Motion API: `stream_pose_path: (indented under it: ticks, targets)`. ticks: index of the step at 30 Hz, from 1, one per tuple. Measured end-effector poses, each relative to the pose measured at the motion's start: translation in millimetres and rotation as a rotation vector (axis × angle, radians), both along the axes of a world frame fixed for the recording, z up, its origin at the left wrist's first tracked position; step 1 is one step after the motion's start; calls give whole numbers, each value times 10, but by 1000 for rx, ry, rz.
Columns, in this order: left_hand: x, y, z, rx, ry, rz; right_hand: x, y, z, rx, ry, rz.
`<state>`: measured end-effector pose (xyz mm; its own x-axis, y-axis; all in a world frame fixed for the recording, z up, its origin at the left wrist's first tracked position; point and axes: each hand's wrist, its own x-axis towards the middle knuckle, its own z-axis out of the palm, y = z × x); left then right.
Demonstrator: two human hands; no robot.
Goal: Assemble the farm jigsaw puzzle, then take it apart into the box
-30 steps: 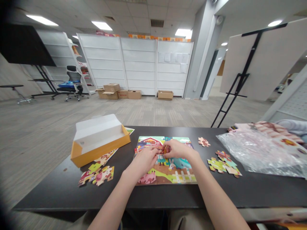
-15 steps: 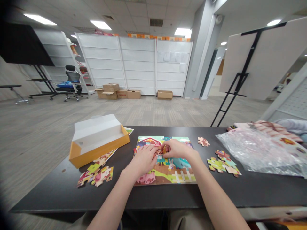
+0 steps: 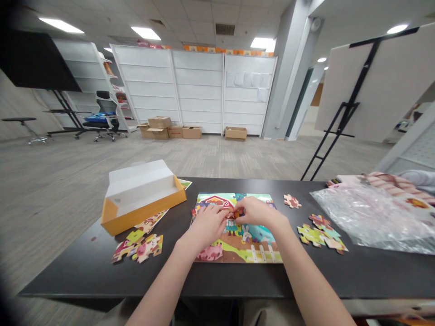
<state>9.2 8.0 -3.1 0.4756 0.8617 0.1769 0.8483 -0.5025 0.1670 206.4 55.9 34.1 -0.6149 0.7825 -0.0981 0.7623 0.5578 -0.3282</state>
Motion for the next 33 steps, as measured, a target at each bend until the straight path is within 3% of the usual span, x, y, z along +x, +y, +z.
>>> stream_pose_path:
  ticks: [15, 33]
  targets:
    - [-8, 41, -76, -33, -124, -42, -5, -15, 11, -32, 51, -20]
    - [16, 47, -75, -26, -101, -45, 3, 24, -45, -7, 38, 18]
